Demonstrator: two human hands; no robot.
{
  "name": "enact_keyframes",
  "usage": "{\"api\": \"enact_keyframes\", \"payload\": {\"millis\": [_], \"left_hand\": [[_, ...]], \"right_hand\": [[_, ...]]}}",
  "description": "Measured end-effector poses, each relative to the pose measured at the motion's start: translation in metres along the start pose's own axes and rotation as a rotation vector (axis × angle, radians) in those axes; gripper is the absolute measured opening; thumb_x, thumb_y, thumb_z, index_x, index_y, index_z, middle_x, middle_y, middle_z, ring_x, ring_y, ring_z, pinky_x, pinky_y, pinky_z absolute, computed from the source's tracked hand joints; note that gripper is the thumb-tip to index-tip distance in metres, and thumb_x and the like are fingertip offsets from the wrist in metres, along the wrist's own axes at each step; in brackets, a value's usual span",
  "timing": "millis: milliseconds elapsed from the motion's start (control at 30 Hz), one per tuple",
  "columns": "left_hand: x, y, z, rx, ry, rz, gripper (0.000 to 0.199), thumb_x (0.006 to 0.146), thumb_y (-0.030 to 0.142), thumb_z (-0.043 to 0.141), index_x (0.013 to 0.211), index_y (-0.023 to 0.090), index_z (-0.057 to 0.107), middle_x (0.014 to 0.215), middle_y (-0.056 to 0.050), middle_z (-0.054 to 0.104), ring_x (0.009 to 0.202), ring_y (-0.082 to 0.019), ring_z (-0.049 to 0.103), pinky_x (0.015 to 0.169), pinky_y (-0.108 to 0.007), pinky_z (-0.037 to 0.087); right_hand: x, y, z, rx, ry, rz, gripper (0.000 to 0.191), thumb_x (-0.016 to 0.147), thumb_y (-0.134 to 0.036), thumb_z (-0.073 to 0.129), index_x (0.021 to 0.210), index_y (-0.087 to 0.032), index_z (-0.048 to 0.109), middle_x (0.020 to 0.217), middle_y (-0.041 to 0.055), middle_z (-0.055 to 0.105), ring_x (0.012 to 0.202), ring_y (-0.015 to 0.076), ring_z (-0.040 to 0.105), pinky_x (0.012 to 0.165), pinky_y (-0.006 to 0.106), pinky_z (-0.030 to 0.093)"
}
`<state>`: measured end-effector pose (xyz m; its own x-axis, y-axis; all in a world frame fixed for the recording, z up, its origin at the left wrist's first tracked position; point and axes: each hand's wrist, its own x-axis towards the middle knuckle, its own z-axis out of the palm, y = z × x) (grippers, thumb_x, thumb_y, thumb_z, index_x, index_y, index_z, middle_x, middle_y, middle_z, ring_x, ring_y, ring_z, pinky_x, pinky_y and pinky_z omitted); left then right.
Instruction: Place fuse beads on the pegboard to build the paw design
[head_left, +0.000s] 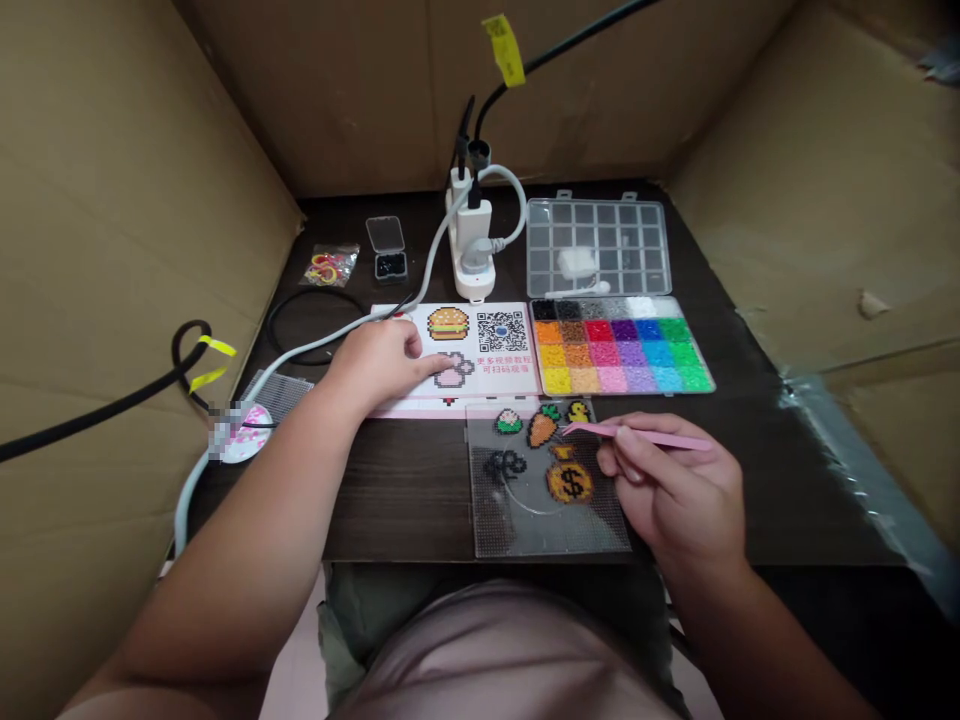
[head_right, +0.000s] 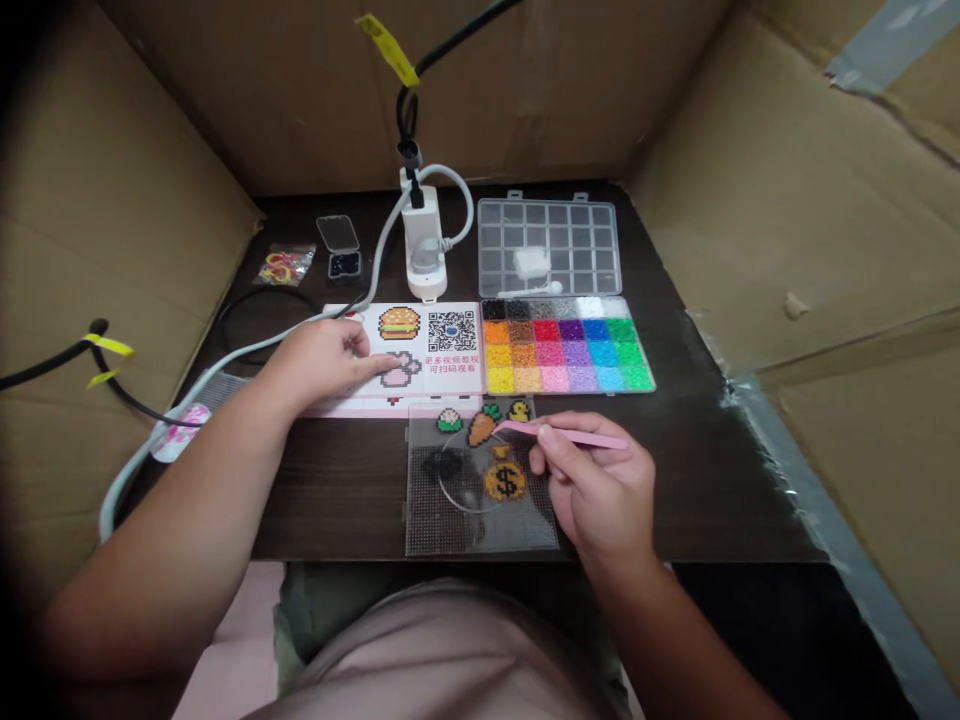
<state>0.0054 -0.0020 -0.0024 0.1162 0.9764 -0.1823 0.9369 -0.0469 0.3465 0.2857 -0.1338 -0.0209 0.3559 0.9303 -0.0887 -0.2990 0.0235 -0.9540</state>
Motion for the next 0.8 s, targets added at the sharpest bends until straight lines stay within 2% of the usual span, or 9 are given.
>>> {"api": "enact_keyframes", "payload": {"millis": [167, 367, 467, 600, 800], "left_hand": [[0.000, 0.000, 0.000, -0.003, -0.016, -0.016, 0.051, 0.076, 0.075, 0.076, 0.074, 0.026, 0.061, 0.080, -0.008, 0.068, 0.079, -0.027, 0.061, 0.068, -0.039, 0.038], [0.001, 0.001, 0.000, -0.001, -0.018, -0.016, 0.051, 0.076, 0.075, 0.075, 0.075, 0.026, 0.061, 0.081, -0.009, 0.068, 0.080, -0.028, 0.061, 0.068, -0.039, 0.038], [0.000, 0.002, -0.001, 0.000, -0.014, -0.010, 0.050, 0.077, 0.074, 0.075, 0.075, 0.026, 0.062, 0.083, -0.009, 0.069, 0.080, -0.029, 0.061, 0.068, -0.040, 0.036], [-0.001, 0.005, -0.003, 0.021, -0.032, -0.022, 0.047, 0.079, 0.072, 0.074, 0.077, 0.026, 0.062, 0.086, -0.010, 0.070, 0.081, -0.028, 0.061, 0.068, -0.039, 0.037], [-0.001, 0.006, -0.004, 0.057, -0.037, -0.018, 0.046, 0.081, 0.072, 0.071, 0.079, 0.026, 0.063, 0.087, -0.009, 0.071, 0.083, -0.027, 0.063, 0.070, -0.039, 0.039]], "right_hand": [[-0.002, 0.000, 0.002, -0.015, 0.016, -0.039, 0.023, 0.060, -0.025, 0.101, 0.073, -0.020, 0.082, 0.061, 0.0025, 0.073, 0.041, 0.0076, 0.049, 0.042, 0.025, 0.045], [-0.007, 0.004, 0.000, -0.075, 0.069, -0.116, 0.024, 0.060, -0.024, 0.101, 0.075, -0.021, 0.082, 0.067, 0.0031, 0.077, 0.045, 0.0105, 0.058, 0.043, 0.024, 0.046], [-0.010, 0.006, -0.004, -0.155, 0.072, -0.145, 0.025, 0.065, -0.028, 0.102, 0.078, -0.021, 0.081, 0.071, 0.0039, 0.078, 0.050, 0.0129, 0.063, 0.047, 0.026, 0.052], [-0.011, 0.010, -0.011, -0.252, 0.065, -0.187, 0.025, 0.069, -0.033, 0.100, 0.081, -0.022, 0.081, 0.080, 0.0053, 0.081, 0.068, 0.0200, 0.078, 0.063, 0.031, 0.064], [-0.009, 0.014, -0.015, -0.280, 0.041, -0.238, 0.019, 0.073, -0.028, 0.096, 0.081, -0.021, 0.081, 0.083, 0.0046, 0.082, 0.074, 0.0214, 0.081, 0.068, 0.032, 0.068]]}}
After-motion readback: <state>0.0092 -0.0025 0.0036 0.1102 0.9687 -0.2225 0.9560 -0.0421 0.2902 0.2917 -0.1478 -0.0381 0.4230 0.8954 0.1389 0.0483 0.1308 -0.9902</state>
